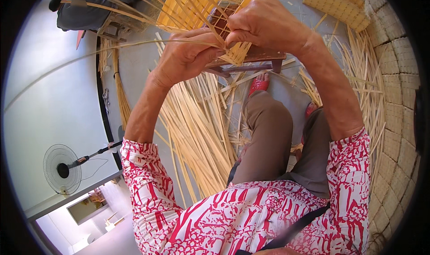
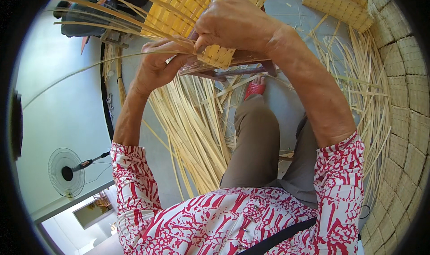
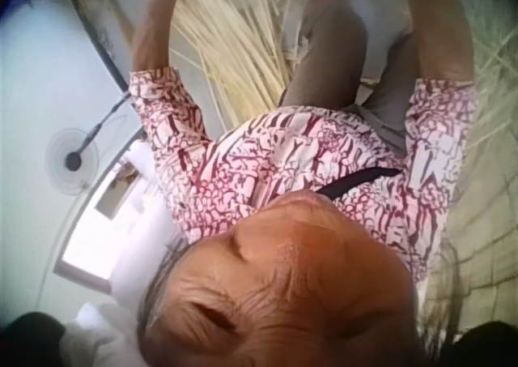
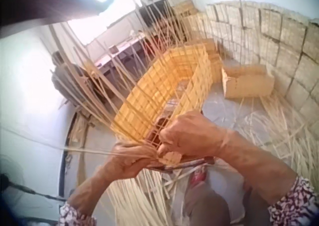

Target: The person weaves a rectangular basket by hand, interlacing thin bamboo strips through a pre-formed frame. They repeatedly pull and tuck the strips to build up the basket walls.

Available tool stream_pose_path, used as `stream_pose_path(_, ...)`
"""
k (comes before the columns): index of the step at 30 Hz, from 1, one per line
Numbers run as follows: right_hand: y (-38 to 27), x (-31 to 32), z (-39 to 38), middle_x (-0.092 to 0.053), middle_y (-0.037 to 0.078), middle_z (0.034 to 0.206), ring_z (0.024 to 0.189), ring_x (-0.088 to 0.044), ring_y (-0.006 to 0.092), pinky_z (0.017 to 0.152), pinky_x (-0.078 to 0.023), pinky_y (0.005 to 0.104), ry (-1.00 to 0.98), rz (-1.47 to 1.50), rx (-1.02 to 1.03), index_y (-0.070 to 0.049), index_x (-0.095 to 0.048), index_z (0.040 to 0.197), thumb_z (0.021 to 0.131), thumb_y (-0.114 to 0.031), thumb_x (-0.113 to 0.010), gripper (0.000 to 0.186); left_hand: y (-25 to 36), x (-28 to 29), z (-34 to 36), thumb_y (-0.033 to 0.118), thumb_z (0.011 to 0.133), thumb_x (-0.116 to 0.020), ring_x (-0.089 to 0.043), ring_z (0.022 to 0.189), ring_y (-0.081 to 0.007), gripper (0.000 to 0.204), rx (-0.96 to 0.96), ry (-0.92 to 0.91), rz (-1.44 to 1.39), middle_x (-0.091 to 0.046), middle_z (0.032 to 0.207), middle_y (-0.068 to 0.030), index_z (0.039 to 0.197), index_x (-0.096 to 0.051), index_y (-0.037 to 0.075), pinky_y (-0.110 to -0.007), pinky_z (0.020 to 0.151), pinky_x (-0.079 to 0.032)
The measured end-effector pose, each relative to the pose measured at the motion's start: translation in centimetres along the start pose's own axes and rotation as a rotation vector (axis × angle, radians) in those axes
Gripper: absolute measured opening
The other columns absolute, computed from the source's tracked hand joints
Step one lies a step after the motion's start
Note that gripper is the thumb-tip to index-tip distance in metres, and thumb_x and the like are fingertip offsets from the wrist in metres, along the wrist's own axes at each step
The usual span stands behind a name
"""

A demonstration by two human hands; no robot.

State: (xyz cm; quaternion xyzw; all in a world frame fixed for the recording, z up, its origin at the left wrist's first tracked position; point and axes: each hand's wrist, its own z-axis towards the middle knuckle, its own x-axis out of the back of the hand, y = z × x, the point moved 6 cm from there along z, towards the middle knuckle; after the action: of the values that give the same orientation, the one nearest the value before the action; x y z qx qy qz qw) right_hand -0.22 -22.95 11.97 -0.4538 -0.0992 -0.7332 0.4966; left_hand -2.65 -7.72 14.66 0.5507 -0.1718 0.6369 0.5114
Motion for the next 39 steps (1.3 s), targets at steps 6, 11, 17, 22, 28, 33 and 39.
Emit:
stream_pose_path(6,0.1,0.5,0.7,-0.07,0.01,0.075,0.077,-0.071,0.0303,0.072,-0.053,0.0435,0.035,-0.092,-0.1,-0.01,-0.067,0.075,0.081,-0.048,-0.072,0.039,-0.5,1.4,0.3,0.005,0.081,-0.075,-0.067,0.072,-0.0293,0.008,0.088,0.089,0.074,-0.068,0.081,-0.0114,0.086,-0.07,0.004,-0.036,0.065,-0.054)
stream_pose_path(11,1.4,3.0,-0.2,-0.069,0.003,0.082,0.092,-0.067,0.0253,0.09,-0.044,0.0407,0.363,-0.155,-0.072,-0.012,-0.067,0.086,0.083,-0.037,-0.076,0.027,-2.1,0.7,-1.4,0.01,0.086,-0.079,-0.067,0.073,-0.0091,0.012,0.47,0.416,0.058,-0.072,0.083,-0.0049,0.094,-0.076,0.001,-0.027,0.066,-0.052)
stream_pose_path(17,6.2,0.8,-3.8,-0.073,0.01,0.09,0.087,-0.068,0.0314,0.079,-0.052,0.0433,0.531,0.15,-0.564,-0.01,-0.068,0.115,0.093,-0.02,-0.067,0.024,-3.9,-0.1,-2.9,0.004,0.084,-0.075,-0.058,0.066,-0.0075,0.009,0.542,0.686,-0.026,-0.062,0.074,-0.0019,0.092,-0.078,0.003,-0.023,0.06,-0.045)
stream_pose_path(22,5.9,-5.1,-4.2,-0.072,0.01,0.093,0.079,-0.068,0.0183,0.073,-0.056,0.0302,0.317,0.675,-0.681,-0.001,-0.068,0.118,0.099,-0.006,-0.055,0.023,-5.6,-0.7,-2.7,0.004,0.083,-0.076,-0.055,0.064,-0.0072,0.009,0.551,0.724,-0.11,-0.061,0.073,-0.0011,0.092,-0.078,0.003,-0.023,0.06,-0.044)
stream_pose_path(28,5.9,-6.1,-3.1,-0.071,0.007,0.095,0.078,-0.067,0.0132,0.076,-0.058,0.029,0.55,1.571,-0.878,-0.001,-0.069,0.114,0.099,0.0,-0.049,0.026,-4.0,-1.0,-2.0,0.005,0.083,-0.078,-0.056,0.067,-0.0069,0.008,0.512,0.698,-0.077,-0.062,0.075,-0.0008,0.091,-0.078,0.003,-0.023,0.059,-0.044)
stream_pose_path(33,6.3,-6.5,-2.9,-0.073,0.008,0.101,0.091,-0.07,0.0137,0.075,-0.056,0.0249,0.661,1.911,-0.756,-0.004,-0.069,0.111,0.1,-0.002,-0.054,0.019,-3.5,-2.0,-1.7,0.009,0.083,-0.082,-0.058,0.067,-0.0085,0.011,0.52,0.709,-0.107,-0.062,0.077,-0.0027,0.092,-0.077,0.004,-0.024,0.058,-0.045)
stream_pose_path(39,4.6,-1.8,-0.2,-0.071,0.008,0.122,0.105,-0.066,0.0097,0.09,-0.053,0.0239,0.337,1.567,-0.473,-0.005,-0.064,0.132,0.099,-0.006,-0.061,0.033,-2.4,-1.7,-1.6,0.007,0.086,-0.08,-0.058,0.07,-0.0116,0.011,0.436,0.779,-0.219,-0.06,0.078,-0.0027,0.097,-0.075,0.005,-0.025,0.063,-0.045)
